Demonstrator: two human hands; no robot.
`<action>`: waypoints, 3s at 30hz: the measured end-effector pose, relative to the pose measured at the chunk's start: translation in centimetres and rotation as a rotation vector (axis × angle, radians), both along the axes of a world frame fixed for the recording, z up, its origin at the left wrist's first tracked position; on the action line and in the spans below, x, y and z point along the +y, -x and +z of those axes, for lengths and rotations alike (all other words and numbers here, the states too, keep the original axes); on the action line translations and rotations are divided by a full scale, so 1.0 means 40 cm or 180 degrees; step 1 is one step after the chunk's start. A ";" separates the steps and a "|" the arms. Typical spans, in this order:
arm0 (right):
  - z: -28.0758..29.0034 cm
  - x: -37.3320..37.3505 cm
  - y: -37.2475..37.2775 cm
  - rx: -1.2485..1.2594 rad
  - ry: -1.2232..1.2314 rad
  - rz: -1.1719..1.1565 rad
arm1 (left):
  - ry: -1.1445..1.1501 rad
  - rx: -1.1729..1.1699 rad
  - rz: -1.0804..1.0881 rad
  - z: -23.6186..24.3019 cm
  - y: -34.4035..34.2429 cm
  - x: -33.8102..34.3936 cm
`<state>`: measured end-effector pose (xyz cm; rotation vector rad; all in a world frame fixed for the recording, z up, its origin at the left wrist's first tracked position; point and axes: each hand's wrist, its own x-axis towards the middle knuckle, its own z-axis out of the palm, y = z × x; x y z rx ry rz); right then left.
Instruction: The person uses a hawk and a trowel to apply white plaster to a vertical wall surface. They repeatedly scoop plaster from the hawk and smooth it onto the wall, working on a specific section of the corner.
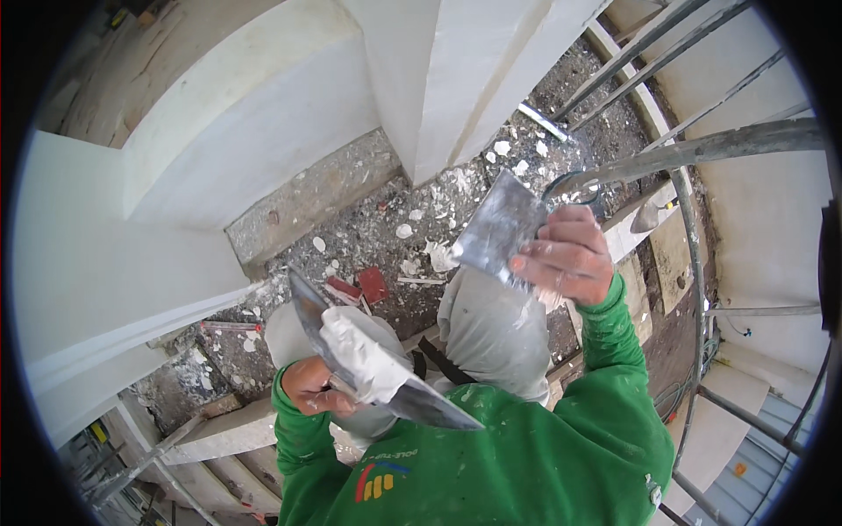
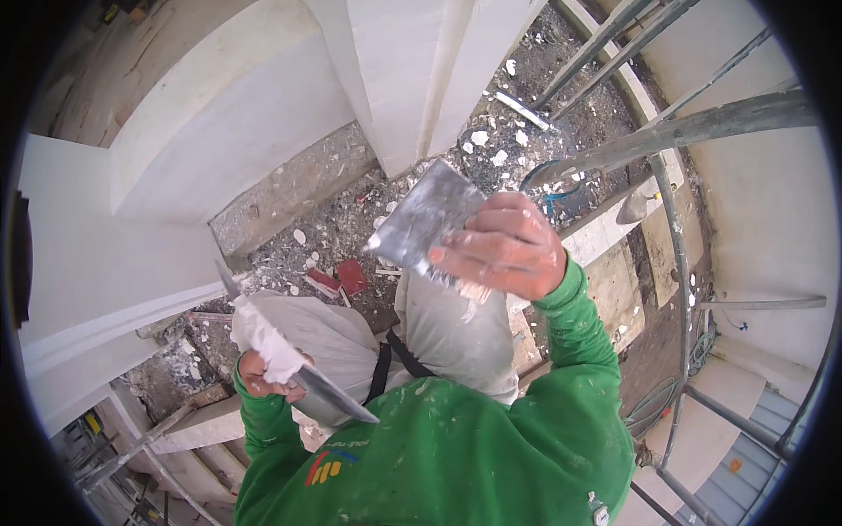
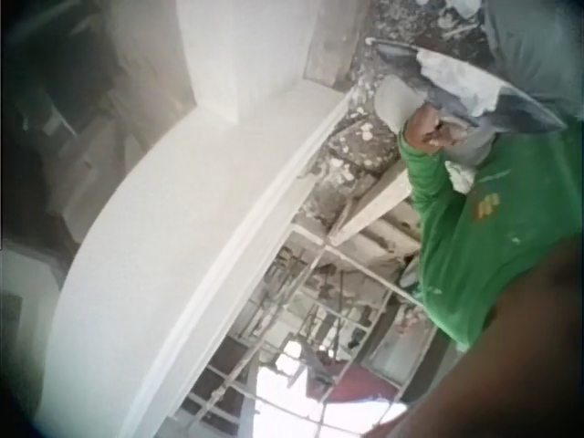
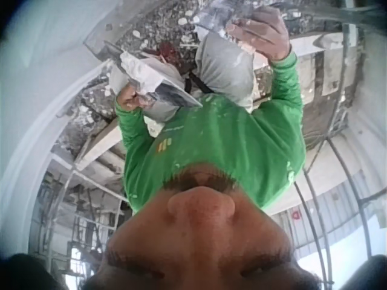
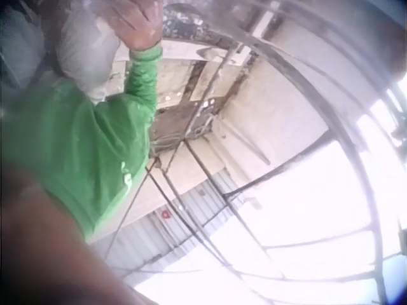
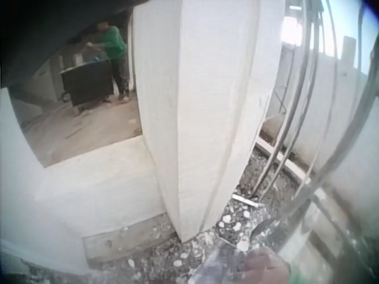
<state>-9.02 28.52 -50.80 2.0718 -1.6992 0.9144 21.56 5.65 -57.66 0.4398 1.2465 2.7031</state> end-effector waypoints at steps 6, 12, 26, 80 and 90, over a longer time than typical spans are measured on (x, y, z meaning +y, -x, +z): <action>-0.390 0.004 0.161 -0.2939 -0.0020 -0.2469 | 0.0543 -0.0452 0.1626 0.034 -0.038 0.016; -0.856 -0.073 0.135 -0.2463 -0.0908 -0.2944 | 0.0570 -0.0902 0.2418 0.058 -0.024 0.049; -0.885 -0.221 0.197 -0.1289 -0.1485 -0.2903 | 0.0389 -0.0870 0.2654 0.067 -0.022 0.065; -0.766 0.075 0.250 -0.6299 0.0694 -0.3118 | 0.0598 -0.1320 0.2269 0.053 0.035 -0.028; -1.063 -0.119 0.345 -0.5279 0.0563 -0.3834 | 0.0644 -0.1390 0.2777 0.072 0.009 0.029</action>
